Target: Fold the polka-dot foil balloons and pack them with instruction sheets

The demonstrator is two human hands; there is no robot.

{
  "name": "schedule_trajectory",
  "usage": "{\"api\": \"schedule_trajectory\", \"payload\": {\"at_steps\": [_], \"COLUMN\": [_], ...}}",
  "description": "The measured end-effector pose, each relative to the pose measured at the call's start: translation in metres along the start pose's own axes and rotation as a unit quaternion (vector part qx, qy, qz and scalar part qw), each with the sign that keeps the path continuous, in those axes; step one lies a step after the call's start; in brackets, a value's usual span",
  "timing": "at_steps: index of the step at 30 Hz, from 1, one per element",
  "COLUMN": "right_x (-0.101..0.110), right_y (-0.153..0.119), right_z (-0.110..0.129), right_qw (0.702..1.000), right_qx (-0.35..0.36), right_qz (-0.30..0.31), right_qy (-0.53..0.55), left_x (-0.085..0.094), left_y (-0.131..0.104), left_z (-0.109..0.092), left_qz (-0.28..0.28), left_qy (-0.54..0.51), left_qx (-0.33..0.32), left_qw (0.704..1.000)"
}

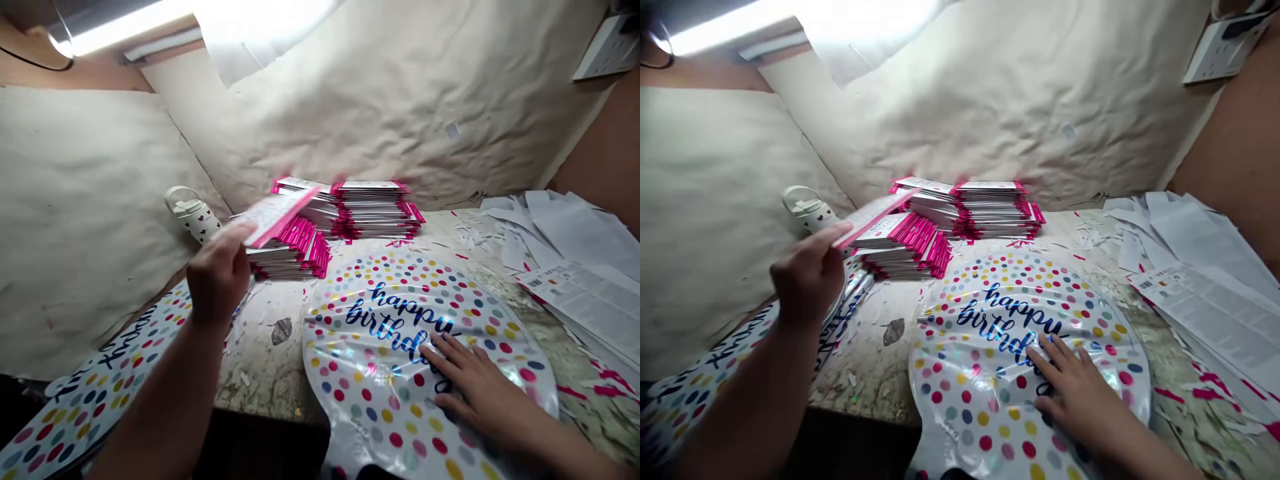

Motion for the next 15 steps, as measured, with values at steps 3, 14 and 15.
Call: {"api": "schedule_trajectory", "payload": {"at_steps": [3,14,15], "right_x": [-0.012,-0.003,-0.003], "right_y": [-0.009,-0.052,-0.060], "right_z": [-0.002,0.004,0.005], "right_qw": [0.998,0.994,0.990], "right_qx": [-0.014,0.072,0.098], "right_qz": [0.022,0.084,0.096], "right_qy": [-0.063,-0.021,-0.013], "left_x": [-0.031,-0.112,-0.106], "left_y": [0.037,0.025,0.007], "left_z": [0.064,0.050,0.028], "left_qz": [0.120,0.242,0.249], "left_qy": [0.130,0.136,0.111], "left_qx": [-0.015,-0.034,-0.050], "left_qw": [0.984,0.960,0.961]}}
Point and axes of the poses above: each hand's wrist, its own y-axis towards the middle knuckle, its own x-axis out of the back of the hand, z = x × y, the point moved 3 cm from there along y, towards the middle knuckle, and after that the axes turned 2 degrees about -x, right-handed, at the moved point
